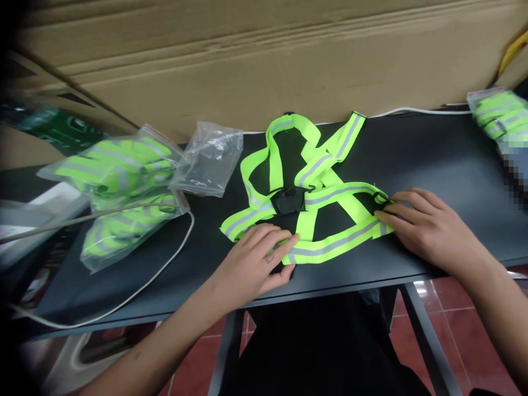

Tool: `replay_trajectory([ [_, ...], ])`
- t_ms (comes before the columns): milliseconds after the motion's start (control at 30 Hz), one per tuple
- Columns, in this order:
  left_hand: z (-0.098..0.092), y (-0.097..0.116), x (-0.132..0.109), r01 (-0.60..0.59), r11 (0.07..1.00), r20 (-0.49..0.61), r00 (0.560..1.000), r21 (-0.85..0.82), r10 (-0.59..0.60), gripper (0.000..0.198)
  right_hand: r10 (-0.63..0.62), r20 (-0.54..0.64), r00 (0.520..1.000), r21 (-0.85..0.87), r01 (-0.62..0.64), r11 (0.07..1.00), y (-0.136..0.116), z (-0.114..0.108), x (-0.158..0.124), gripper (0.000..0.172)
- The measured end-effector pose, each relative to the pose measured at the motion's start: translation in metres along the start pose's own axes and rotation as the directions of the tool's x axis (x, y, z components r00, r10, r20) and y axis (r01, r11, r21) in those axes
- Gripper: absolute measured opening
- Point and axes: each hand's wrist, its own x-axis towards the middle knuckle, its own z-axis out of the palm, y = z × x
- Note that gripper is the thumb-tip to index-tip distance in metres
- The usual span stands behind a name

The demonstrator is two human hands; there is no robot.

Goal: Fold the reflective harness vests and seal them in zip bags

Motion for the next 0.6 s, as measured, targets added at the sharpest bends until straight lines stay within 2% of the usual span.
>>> replay_trajectory([
  [133,0.001,-0.004,-0.003,0.014,0.999,0.013,1.0,0.037,-0.014,0.029,-0.04,0.002,0.999,-0.075,0.04,0.996,0.018,-0.003,-0.008,0.041],
  [300,0.002,-0.005,-0.005,0.012,1.0,-0.004,1.0,0.026,-0.012,0.031,-0.054,-0.059,0.997,-0.195,0.042,0.98,0.02,-0.003,-0.012,0.04],
  [400,-0.006,-0.002,-0.008,-0.064,0.996,-0.046,0.997,-0.062,0.061,0.029,-0.086,-0.081,0.993,-0.166,0.071,0.983,0.016,-0.005,-0.012,0.043],
  [467,-0.014,-0.002,-0.011,-0.118,0.988,-0.119,0.987,-0.102,0.106,0.031,-0.119,-0.114,0.986,-0.082,0.11,0.991,0.013,-0.006,-0.013,0.045],
  [533,-0.021,-0.004,-0.013,-0.074,0.995,-0.211,0.976,-0.067,0.058,0.033,-0.051,-0.224,0.973,0.03,0.059,0.998,0.008,-0.006,-0.015,0.044],
  [600,-0.024,-0.01,-0.014,0.088,0.996,-0.295,0.952,-0.002,-0.084,0.034,0.205,-0.317,0.926,0.159,-0.161,0.974,0.003,-0.005,-0.014,0.04],
])
